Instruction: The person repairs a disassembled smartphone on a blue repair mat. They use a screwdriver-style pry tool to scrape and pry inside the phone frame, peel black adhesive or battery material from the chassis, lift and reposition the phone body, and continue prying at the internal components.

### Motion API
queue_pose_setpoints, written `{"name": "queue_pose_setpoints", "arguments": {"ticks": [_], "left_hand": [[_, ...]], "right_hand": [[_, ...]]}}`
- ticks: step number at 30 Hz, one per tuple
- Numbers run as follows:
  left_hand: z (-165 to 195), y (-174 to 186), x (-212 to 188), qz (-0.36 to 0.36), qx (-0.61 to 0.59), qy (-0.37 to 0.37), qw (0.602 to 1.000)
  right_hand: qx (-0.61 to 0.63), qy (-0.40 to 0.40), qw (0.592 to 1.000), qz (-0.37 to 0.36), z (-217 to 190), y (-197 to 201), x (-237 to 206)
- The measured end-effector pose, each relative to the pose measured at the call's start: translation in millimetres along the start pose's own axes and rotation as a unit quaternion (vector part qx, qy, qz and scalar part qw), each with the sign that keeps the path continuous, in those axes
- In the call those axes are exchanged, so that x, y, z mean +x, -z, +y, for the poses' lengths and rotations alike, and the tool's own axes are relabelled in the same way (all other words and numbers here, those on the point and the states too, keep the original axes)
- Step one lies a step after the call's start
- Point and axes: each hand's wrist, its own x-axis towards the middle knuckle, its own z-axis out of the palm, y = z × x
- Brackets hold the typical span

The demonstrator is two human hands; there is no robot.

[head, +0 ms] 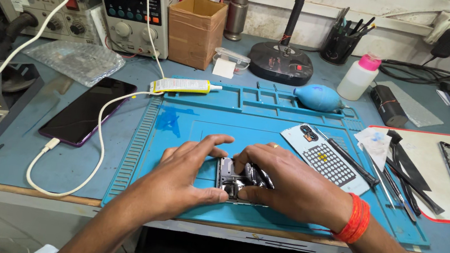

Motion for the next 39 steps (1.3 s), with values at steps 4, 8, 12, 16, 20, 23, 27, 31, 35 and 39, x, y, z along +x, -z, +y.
{"name": "queue_pose_setpoints", "arguments": {"ticks": [4, 8, 12, 16, 20, 23, 27, 31, 35, 39], "left_hand": [[0, -1, 1, -0.003, -0.009, -0.009, 1.0], [-1, 1, -2, -0.013, -0.043, -0.018, 0.999], [4, 1, -5, 0.008, -0.058, -0.083, 0.995], [10, -2, -8, 0.002, -0.116, -0.053, 0.992], [10, -6, -4, 0.078, -0.171, -0.028, 0.982], [8, -7, 7, 0.134, -0.364, 0.022, 0.921], [10, -9, 31, 0.137, -0.435, -0.017, 0.89], [21, -14, 44, 0.188, -0.431, -0.059, 0.88], [32, -20, 46, 0.221, -0.414, -0.085, 0.879], [37, -26, 46, 0.243, -0.394, -0.091, 0.881]], "right_hand": [[0.019, -0.013, 1.0, 0.002, 6, 2, 0], [0.037, 0.012, 0.999, 0.036, 10, 3, 7], [0.029, -0.045, 0.998, 0.014, 15, 6, 14], [0.064, -0.083, 0.994, -0.028, 24, 14, 21], [0.152, -0.096, 0.983, -0.02, 31, 19, 25], [0.352, -0.091, 0.93, 0.062, 32, 21, 25], [0.408, -0.068, 0.892, 0.18, 26, 23, 19], [0.444, -0.068, 0.86, 0.243, 20, 21, 11], [0.451, -0.051, 0.851, 0.264, 23, 20, 6], [0.567, -0.039, 0.785, 0.247, 37, 21, 3]]}}
